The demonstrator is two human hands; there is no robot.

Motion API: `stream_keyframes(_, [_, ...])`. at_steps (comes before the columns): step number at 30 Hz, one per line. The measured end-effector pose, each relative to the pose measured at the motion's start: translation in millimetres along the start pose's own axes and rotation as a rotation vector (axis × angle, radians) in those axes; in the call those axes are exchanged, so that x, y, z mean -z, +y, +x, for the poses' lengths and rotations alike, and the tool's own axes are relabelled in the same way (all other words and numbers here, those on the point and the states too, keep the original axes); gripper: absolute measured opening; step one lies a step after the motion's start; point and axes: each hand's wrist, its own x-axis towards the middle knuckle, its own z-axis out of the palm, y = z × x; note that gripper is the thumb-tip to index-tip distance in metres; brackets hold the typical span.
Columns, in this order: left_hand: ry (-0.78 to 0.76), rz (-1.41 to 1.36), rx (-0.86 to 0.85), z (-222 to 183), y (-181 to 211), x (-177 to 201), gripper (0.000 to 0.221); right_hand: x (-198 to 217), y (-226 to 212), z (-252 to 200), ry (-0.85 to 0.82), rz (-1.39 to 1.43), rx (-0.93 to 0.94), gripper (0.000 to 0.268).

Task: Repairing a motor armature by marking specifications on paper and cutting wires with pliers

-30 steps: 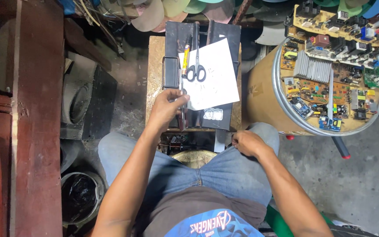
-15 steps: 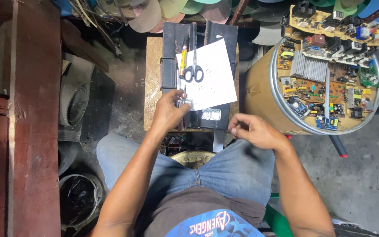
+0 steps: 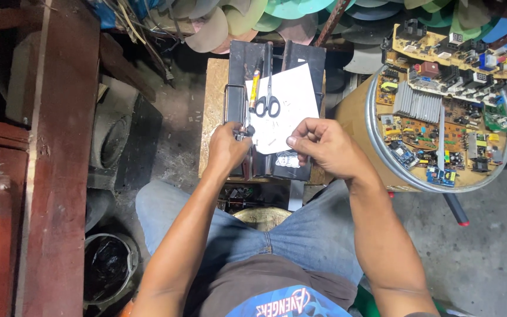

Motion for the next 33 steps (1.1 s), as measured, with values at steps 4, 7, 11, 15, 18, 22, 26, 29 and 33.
stream_keyframes(4, [-0.015,-0.005,0.037,-8,10,7,0.049,-2,-5,8,-0.019,-0.035,0.018,0.012])
stream_keyframes(7, [-0.029,0.007,0.048,-9,8,5,0.049,-2,-12,10,-0.02,-0.094,0.037,0.012])
stream_keyframes(11, [-0.06,0.011,0.003,-8,3,-7,0.048,-4,-20,10,0.007,-0.17,0.047,0.01])
stream_keyframes(15, [-0.068,0.064,-0.039,-15,25,-12,0.042,-6,-40,7,-0.004,-0.309,0.083,0.003])
stream_keyframes(18, [-0.071,0.043,-0.066,-11,25,-32,0.043,-4,-43,6,0.004,-0.344,0.106,0.004])
stream_keyframes(22, [-0.14,0.074,-0.079,-23,43,-39,0.044,-5,-57,-9,-0.01,-0.364,0.088,0.003])
stream_keyframes(26, [-0.198,0.073,-0.183,-33,55,-41,0.043,-2,-65,-29,-0.089,-0.402,0.035,0.006])
stream_keyframes(29, [-0.231,0.147,-0.231,-32,56,-53,0.04,4,-64,-41,-0.107,-0.429,0.021,0.006])
stream_keyframes(33, [-0.216,0.209,-0.292,-34,60,-60,0.034,17,-51,-54,-0.085,-0.402,0.029,0.007])
